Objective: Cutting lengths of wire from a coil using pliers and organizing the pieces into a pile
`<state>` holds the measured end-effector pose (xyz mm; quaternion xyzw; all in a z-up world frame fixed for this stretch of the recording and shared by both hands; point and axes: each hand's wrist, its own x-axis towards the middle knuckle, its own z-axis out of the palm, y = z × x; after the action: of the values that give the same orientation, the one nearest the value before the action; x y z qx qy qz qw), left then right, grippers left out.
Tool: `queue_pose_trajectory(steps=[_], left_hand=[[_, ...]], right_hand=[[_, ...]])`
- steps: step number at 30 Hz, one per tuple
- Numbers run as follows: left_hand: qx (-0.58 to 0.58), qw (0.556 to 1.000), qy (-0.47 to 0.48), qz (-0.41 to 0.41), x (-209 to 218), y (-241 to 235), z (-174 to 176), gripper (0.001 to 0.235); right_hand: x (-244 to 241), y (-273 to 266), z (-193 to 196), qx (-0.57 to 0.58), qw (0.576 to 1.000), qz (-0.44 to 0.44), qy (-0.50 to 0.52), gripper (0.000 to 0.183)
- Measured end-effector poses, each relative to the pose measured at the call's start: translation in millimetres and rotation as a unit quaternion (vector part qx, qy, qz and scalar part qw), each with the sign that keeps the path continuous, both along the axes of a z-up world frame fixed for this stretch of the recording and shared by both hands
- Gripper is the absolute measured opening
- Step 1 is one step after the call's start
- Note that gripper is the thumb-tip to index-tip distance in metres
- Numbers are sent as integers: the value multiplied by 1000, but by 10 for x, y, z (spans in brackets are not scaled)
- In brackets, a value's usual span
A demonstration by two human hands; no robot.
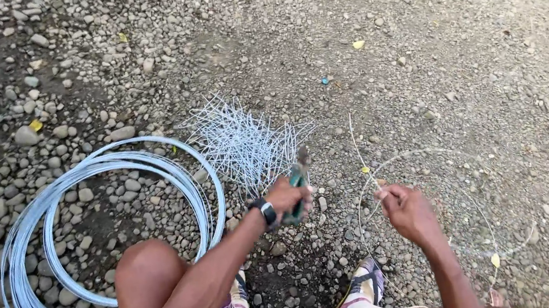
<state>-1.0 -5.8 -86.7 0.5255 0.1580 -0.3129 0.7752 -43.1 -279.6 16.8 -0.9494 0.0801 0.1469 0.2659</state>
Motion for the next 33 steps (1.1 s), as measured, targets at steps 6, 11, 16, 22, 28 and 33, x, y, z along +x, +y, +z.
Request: queue_pose_trajectory(steps=[6,11,16,22,28,33], left_hand=[[-235,968,74,52,-145,-311,327,37],[-303,949,66,53,-72,-317,396,34],[-320,945,43,59,-63,-295,392,29],[-322,946,22,31,-129,-231,518,32],[-372,928,9,26,-105,-118,359,22],[-304,949,-52,-69,-169,45,573,26]], right_hand=[[-140,491,161,157,980,-94,78,23],[-209,643,230,158,984,-60,56,25],[-219,679,228,155,987,-36,38,24],[-251,712,228,175,983,-14,60,24],[-200,441,358,132,975,44,170,30],[-140,-139,168,-222,930,184,-227,69]])
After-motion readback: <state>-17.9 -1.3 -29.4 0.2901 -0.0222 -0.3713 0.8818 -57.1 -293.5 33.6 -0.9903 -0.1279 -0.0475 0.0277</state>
